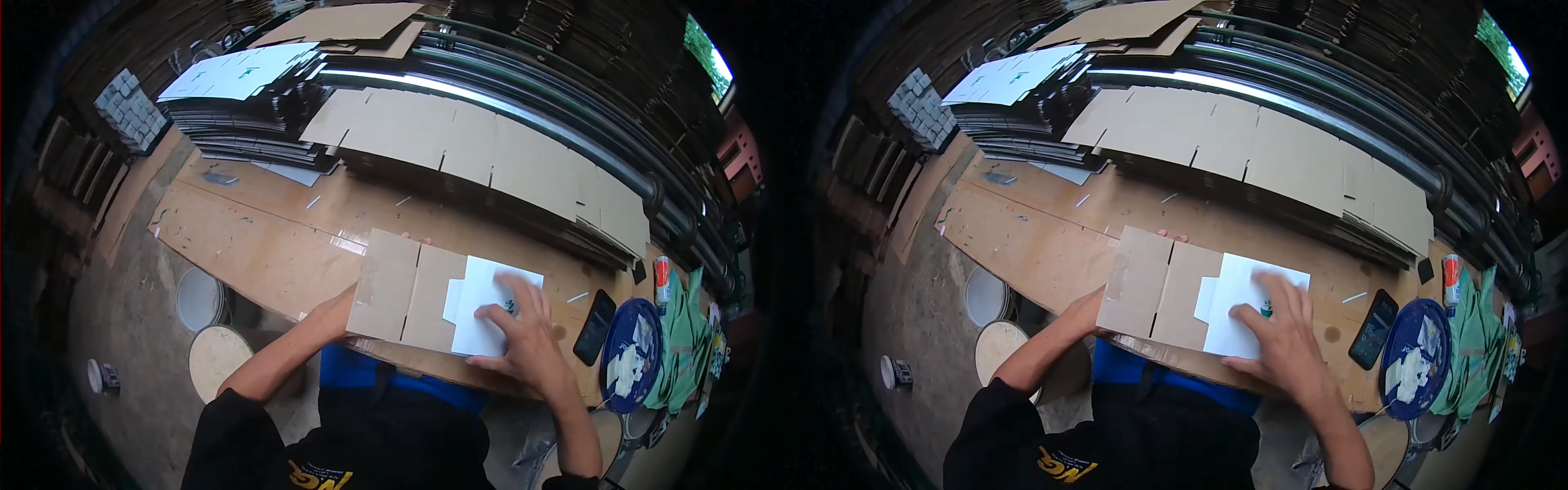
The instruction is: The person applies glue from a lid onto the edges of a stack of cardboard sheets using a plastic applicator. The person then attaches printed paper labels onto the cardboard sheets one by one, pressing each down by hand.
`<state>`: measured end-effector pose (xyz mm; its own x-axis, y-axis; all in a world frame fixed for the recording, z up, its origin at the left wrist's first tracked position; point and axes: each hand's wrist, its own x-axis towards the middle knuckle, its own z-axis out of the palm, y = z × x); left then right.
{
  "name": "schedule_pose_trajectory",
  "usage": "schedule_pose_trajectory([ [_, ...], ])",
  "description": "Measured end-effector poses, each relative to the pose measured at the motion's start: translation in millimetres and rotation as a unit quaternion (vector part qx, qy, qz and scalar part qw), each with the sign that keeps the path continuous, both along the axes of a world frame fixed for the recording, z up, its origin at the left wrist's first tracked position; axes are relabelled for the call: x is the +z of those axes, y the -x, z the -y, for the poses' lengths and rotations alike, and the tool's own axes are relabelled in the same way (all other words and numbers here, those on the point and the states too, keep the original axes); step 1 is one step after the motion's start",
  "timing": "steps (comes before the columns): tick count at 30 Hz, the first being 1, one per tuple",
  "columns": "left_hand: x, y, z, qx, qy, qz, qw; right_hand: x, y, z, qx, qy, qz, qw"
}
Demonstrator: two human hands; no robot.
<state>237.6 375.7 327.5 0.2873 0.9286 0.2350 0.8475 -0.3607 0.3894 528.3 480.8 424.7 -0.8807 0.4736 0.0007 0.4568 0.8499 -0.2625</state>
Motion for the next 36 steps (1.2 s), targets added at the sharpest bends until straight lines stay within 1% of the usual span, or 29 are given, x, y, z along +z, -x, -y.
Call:
schedule_pose_trajectory([
  [1, 3, -1, 2, -0.004, 0.120, 0.134, 0.984, 0, 2, -8, 0.039, -0.078, -0.028, 0.996],
  [2, 5, -2, 4, -0.002, 0.121, 0.134, 0.984, -5, 4, -16, 0.040, -0.077, -0.028, 0.996],
  [4, 8, -2, 6, 0.003, 0.056, 0.076, 0.996, -20, 9, -31, 0.035, 0.075, -0.006, 0.997],
  [8, 9, -2, 10, 0.007, 0.013, 0.079, 0.997, -23, 20, -36, 0.044, 0.075, -0.021, 0.996],
  [10, 12, -3, 10, 0.024, -0.008, 0.063, 0.998, -25, 23, -32, 0.045, 0.070, -0.027, 0.996],
  [11, 13, -4, 10, 0.017, -0.005, 0.064, 0.998, -26, 22, -30, 0.041, 0.068, -0.023, 0.997],
  [14, 11, -5, 15, 0.045, -0.012, 0.050, 0.998, -32, 19, -26, 0.038, 0.056, -0.034, 0.997],
  [16, 6, -8, 25, 0.099, 0.056, 0.223, 0.968, -37, 17, -27, 0.041, 0.060, -0.056, 0.996],
  [17, 9, 0, 31, 0.094, 0.057, 0.222, 0.969, -39, 14, -28, 0.044, 0.061, -0.076, 0.994],
  [18, 17, 13, 40, 0.112, 0.261, 0.294, 0.913, -42, 12, -29, 0.037, 0.061, -0.076, 0.995],
  [19, 25, 21, 46, 0.125, 0.452, 0.347, 0.812, -45, 11, -29, 0.046, 0.051, -0.093, 0.993],
  [20, 29, 20, 50, 0.118, 0.456, 0.345, 0.812, -47, 11, -28, 0.056, 0.042, -0.109, 0.992],
  [21, 31, 16, 58, 0.097, 0.347, 0.382, 0.851, -46, 11, -27, 0.055, 0.042, -0.112, 0.991],
  [22, 38, 11, 63, 0.077, 0.233, 0.415, 0.876, -47, 9, -29, 0.051, 0.045, -0.109, 0.992],
  [23, 49, 6, 61, 0.078, 0.237, 0.417, 0.874, -47, 8, -30, 0.056, 0.044, -0.115, 0.991],
  [24, 66, -1, 51, 0.066, 0.191, 0.287, 0.936, -49, 9, -30, 0.065, 0.044, -0.123, 0.989],
  [25, 77, -6, 39, 0.053, 0.140, 0.148, 0.978, -47, 10, -29, 0.061, 0.041, -0.117, 0.990],
  [26, 80, -11, 25, 0.045, 0.115, 0.118, 0.985, -48, 11, -29, 0.068, 0.042, -0.118, 0.990],
  [28, 77, -15, 1, 0.038, 0.146, 0.079, 0.985, -48, 10, -30, 0.065, 0.032, -0.127, 0.989],
  [29, 70, -14, -5, 0.029, 0.160, 0.084, 0.983, -46, 10, -29, 0.061, 0.035, -0.124, 0.990],
  [30, 67, -13, -7, 0.022, 0.158, 0.081, 0.984, -46, 10, -29, 0.055, 0.031, -0.127, 0.990],
  [32, 62, -12, -4, 0.022, 0.147, 0.014, 0.989, -48, 9, -28, 0.069, 0.020, -0.137, 0.988],
  [36, 63, -15, -3, 0.030, 0.138, -0.027, 0.990, -49, 8, -29, 0.065, 0.026, -0.142, 0.987],
])
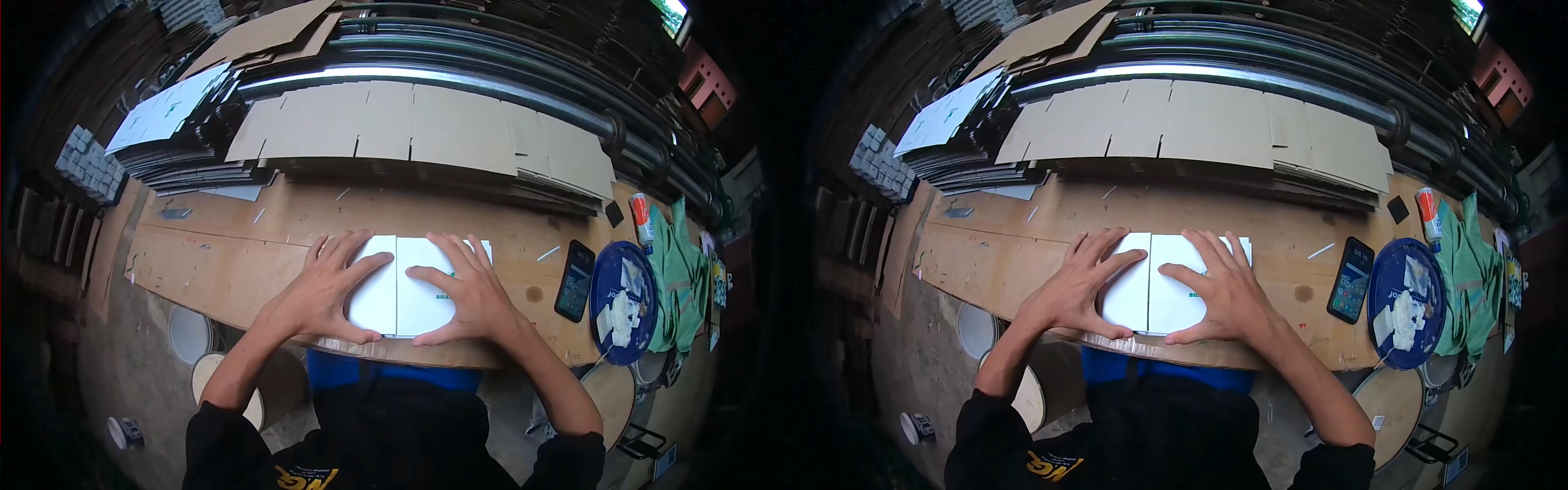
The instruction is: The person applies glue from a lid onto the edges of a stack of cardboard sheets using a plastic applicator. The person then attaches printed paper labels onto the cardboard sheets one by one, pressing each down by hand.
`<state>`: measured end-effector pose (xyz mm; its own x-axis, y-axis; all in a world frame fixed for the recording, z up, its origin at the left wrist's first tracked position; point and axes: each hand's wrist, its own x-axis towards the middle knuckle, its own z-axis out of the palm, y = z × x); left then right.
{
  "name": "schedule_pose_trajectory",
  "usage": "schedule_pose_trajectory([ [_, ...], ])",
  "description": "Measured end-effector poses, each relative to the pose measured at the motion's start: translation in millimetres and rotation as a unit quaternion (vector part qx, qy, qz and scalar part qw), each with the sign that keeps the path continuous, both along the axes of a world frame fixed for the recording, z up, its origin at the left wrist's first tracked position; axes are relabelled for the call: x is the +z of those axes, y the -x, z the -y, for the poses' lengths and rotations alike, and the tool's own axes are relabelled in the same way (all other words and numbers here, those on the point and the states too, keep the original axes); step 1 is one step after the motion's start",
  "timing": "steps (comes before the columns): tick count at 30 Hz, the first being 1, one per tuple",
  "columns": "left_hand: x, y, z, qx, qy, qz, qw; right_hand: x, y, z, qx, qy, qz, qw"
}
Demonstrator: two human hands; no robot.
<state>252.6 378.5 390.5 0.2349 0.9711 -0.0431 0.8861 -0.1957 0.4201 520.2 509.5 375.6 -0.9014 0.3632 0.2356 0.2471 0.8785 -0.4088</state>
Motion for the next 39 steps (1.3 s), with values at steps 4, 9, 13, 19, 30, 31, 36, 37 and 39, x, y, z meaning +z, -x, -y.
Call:
schedule_pose_trajectory([
  [4, 0, 1, 1, 0.015, 0.001, 0.001, 1.000, 0, 1, 1, -0.004, 0.004, 0.004, 1.000],
  [9, -8, 8, 2, 0.011, 0.005, 0.043, 0.999, -3, 1, 1, -0.006, 0.010, 0.007, 1.000],
  [13, -4, 10, 4, 0.005, 0.035, 0.023, 0.999, -1, 2, 1, 0.003, 0.008, 0.008, 1.000],
  [19, -12, 5, 5, 0.032, 0.035, 0.002, 0.999, -1, 2, 2, -0.007, -0.001, 0.015, 1.000],
  [30, -4, -3, 7, 0.043, 0.026, -0.002, 0.999, 20, 9, -48, -0.425, 0.238, -0.250, 0.837],
  [31, -5, -2, 7, 0.043, 0.022, 0.002, 0.999, 19, 11, -59, -0.444, 0.282, -0.261, 0.810],
  [36, -8, -1, 6, 0.038, 0.014, 0.005, 0.999, 19, 34, -82, -0.410, 0.434, -0.293, 0.747],
  [37, -8, -1, 6, 0.037, 0.016, 0.008, 0.999, 19, 34, -84, -0.404, 0.437, -0.309, 0.742],
  [39, -9, 1, 7, 0.051, 0.014, 0.014, 0.999, 21, 38, -84, -0.391, 0.447, -0.354, 0.722],
])
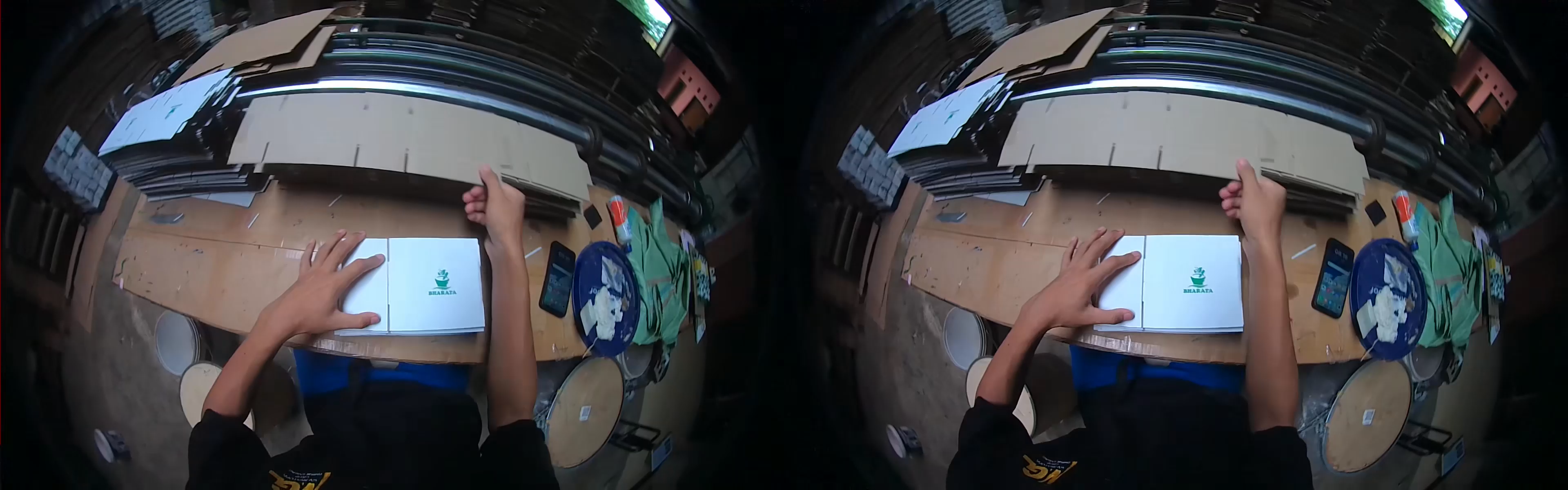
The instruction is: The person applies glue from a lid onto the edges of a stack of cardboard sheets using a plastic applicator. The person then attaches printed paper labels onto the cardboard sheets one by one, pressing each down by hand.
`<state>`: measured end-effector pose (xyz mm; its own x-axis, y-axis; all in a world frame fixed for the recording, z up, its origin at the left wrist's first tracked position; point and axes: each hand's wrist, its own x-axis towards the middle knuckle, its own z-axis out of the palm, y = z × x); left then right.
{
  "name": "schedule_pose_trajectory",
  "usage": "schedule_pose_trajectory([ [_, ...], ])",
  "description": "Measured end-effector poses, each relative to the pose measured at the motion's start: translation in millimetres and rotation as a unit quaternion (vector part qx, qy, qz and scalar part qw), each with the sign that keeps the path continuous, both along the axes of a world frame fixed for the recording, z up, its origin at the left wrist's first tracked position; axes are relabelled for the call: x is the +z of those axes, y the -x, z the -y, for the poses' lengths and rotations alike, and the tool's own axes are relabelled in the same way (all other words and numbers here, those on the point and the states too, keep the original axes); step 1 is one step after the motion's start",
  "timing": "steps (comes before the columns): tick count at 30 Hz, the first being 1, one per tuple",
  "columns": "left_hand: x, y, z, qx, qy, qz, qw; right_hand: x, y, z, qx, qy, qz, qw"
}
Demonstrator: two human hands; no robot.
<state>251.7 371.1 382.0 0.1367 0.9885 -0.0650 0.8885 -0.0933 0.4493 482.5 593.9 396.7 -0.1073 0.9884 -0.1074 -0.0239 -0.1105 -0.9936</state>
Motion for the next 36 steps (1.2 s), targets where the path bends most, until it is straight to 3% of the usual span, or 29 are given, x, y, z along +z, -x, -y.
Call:
schedule_pose_trajectory([
  [3, -5, 0, 3, 0.004, -0.010, 0.010, 1.000, 9, -18, 18, 0.027, 0.007, -0.069, 0.997],
  [7, -13, -2, 7, 0.008, -0.041, 0.013, 0.999, 34, -64, 66, 0.013, -0.024, -0.254, 0.967],
  [9, -9, -2, 7, -0.007, -0.054, -0.003, 0.999, 26, -103, 79, 0.077, -0.059, -0.284, 0.954],
  [11, -3, 0, 15, 0.005, -0.012, -0.011, 1.000, 25, -109, 98, -0.030, -0.137, -0.232, 0.963],
  [12, -21, 8, 23, 0.015, -0.008, 0.229, 0.973, 26, -114, 108, -0.061, -0.155, -0.189, 0.968],
  [13, -40, 13, 26, 0.024, -0.004, 0.456, 0.890, 26, -120, 116, -0.092, -0.171, -0.146, 0.970],
  [14, -55, 18, 16, 0.009, -0.093, 0.145, 0.985, 25, -127, 119, -0.075, -0.174, -0.161, 0.969],
  [15, -59, 18, 11, 0.011, -0.091, 0.144, 0.985, 25, -132, 122, -0.074, -0.170, -0.162, 0.969],
  [16, -62, 18, 7, -0.013, -0.130, 0.123, 0.984, 25, -136, 124, -0.042, -0.231, 0.038, 0.971],
  [17, -64, 18, 5, -0.038, -0.169, 0.102, 0.980, 23, -138, 125, -0.009, -0.281, 0.236, 0.930],
  [18, -65, 19, 3, -0.039, -0.166, 0.100, 0.980, 17, -135, 128, 0.050, -0.290, 0.307, 0.905],
  [20, -51, 16, 0, -0.054, -0.042, 0.381, 0.922, 34, -97, 137, 0.279, -0.313, 0.408, 0.811],
  [21, -53, 17, -2, -0.056, -0.040, 0.379, 0.923, 37, -72, 138, 0.350, -0.295, 0.391, 0.798],
  [22, -59, 18, -5, -0.076, -0.161, 0.129, 0.975, 40, -54, 139, 0.420, -0.276, 0.371, 0.781],
  [23, -63, 20, -6, -0.090, -0.270, -0.131, 0.950, 35, -50, 139, 0.419, -0.276, 0.369, 0.782],
  [24, -63, 20, -6, -0.089, -0.269, -0.134, 0.950, 28, -46, 136, 0.415, -0.300, 0.397, 0.762],
  [26, -64, 17, -1, -0.054, -0.190, -0.020, 0.980, 23, -41, 127, 0.431, -0.315, 0.443, 0.720],
  [27, -62, 15, 1, -0.053, -0.189, -0.021, 0.980, 25, -37, 120, 0.433, -0.315, 0.440, 0.721],
  [28, -58, 13, 1, -0.039, -0.096, 0.231, 0.967, 29, -33, 113, 0.414, -0.391, 0.447, 0.690],
  [29, -56, 12, 1, -0.022, 0.005, 0.466, 0.884, 32, -30, 107, 0.390, -0.463, 0.451, 0.656],
  [30, -57, 12, 2, -0.025, 0.007, 0.465, 0.885, 21, -28, 99, 0.398, -0.442, 0.477, 0.647],
  [31, -59, 13, 2, -0.041, -0.104, 0.199, 0.974, 14, -26, 93, 0.395, -0.441, 0.478, 0.649],
  [32, -60, 15, 2, -0.053, -0.208, -0.086, 0.973, 9, -24, 88, 0.418, -0.424, 0.450, 0.666],
  [36, -54, 16, 3, -0.075, -0.118, -0.027, 0.990, 7, -18, 86, 0.435, -0.388, 0.442, 0.682],
])
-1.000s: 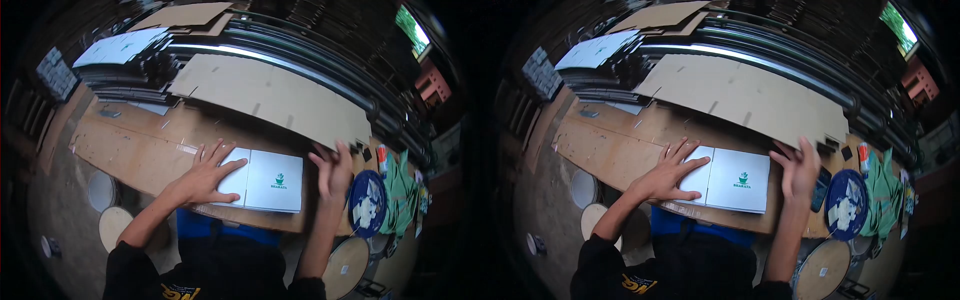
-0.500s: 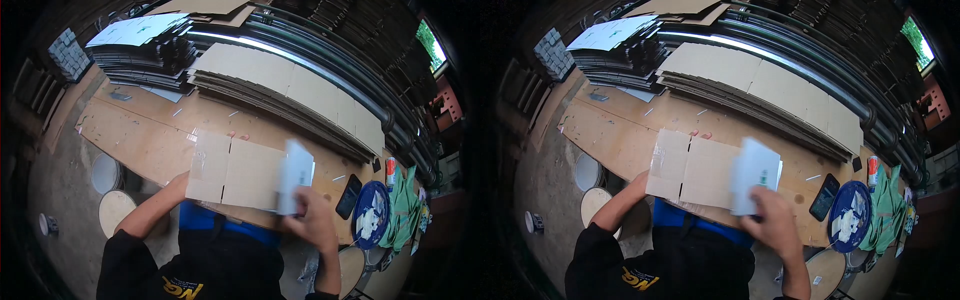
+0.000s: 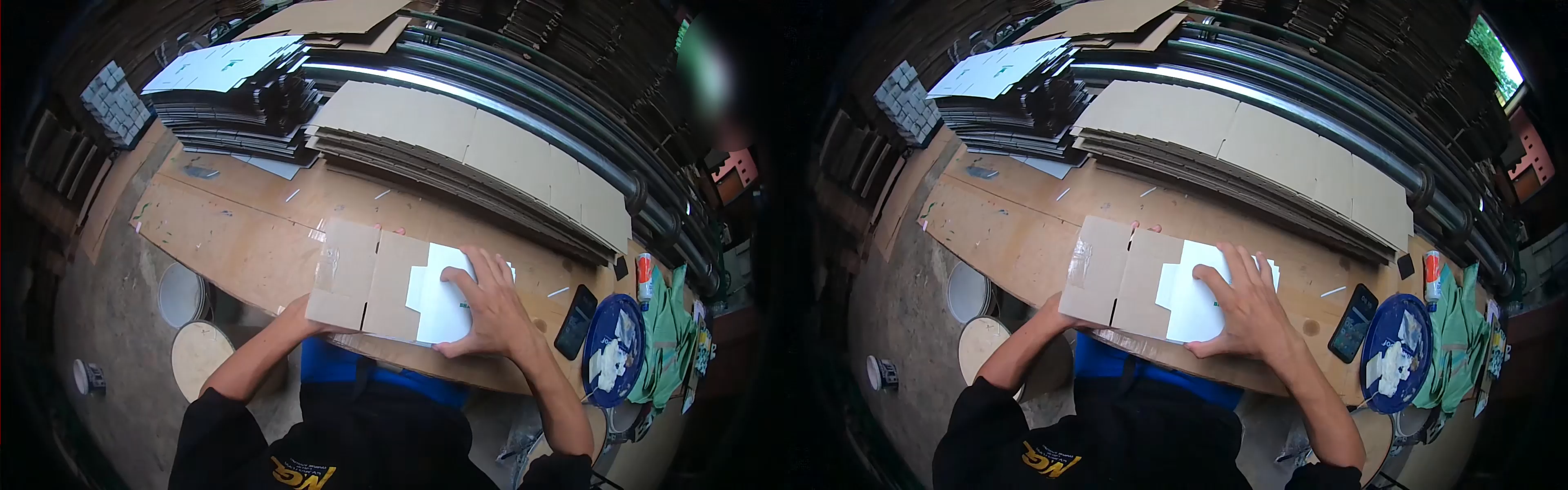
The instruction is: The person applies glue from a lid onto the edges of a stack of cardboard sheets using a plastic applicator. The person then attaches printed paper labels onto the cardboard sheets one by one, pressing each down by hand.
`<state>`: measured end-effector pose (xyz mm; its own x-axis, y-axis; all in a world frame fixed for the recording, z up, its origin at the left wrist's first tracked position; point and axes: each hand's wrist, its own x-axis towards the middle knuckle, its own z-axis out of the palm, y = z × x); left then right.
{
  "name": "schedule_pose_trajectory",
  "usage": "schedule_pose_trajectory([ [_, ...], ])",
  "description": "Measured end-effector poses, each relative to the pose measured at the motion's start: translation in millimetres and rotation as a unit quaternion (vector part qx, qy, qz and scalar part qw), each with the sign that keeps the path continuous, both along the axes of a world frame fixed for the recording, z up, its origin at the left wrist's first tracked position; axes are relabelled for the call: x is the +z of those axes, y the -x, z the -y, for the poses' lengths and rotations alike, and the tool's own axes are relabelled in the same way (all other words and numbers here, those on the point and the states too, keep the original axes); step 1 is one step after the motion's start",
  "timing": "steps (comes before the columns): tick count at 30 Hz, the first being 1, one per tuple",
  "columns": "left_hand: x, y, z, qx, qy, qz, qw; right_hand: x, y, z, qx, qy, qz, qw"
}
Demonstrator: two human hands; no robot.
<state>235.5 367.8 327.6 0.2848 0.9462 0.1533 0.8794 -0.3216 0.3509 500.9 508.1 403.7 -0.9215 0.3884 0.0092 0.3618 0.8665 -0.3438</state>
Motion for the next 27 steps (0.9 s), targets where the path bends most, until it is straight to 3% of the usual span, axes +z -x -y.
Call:
schedule_pose_trajectory([
  [2, 16, -8, 10, 0.067, 0.004, 0.027, 0.997, -2, -2, 1, -0.003, -0.008, -0.012, 1.000],
  [9, 31, -12, 16, 0.084, -0.024, 0.049, 0.995, -11, -7, 2, -0.003, 0.008, -0.055, 0.998],
  [11, 33, -2, 29, 0.119, 0.248, 0.101, 0.956, -15, -10, 3, -0.010, 0.009, -0.064, 0.998],
  [12, 43, 3, 34, 0.110, 0.249, 0.098, 0.957, -16, -12, 4, -0.008, 0.011, -0.073, 0.997],
  [13, 60, 8, 41, 0.140, 0.351, 0.242, 0.893, -17, -13, 4, -0.017, 0.010, -0.075, 0.997],
  [14, 68, 11, 45, 0.168, 0.443, 0.377, 0.796, -19, -13, 4, -0.012, 0.013, -0.083, 0.996],
  [15, 67, 10, 49, 0.166, 0.446, 0.375, 0.796, -20, -14, 3, -0.004, 0.016, -0.091, 0.996],
  [17, 63, 7, 62, 0.137, 0.130, 0.413, 0.891, -21, -15, 3, -0.008, 0.013, -0.089, 0.996],
  [18, 73, 3, 59, 0.141, 0.132, 0.413, 0.890, -21, -14, 4, -0.006, 0.007, -0.086, 0.996],
  [20, 104, -10, 34, 0.105, 0.078, 0.078, 0.988, -21, -13, 4, -0.002, 0.008, -0.086, 0.996],
  [27, 77, -16, -13, 0.027, 0.122, 0.015, 0.992, -23, -15, 3, -0.014, 0.015, -0.108, 0.994],
])
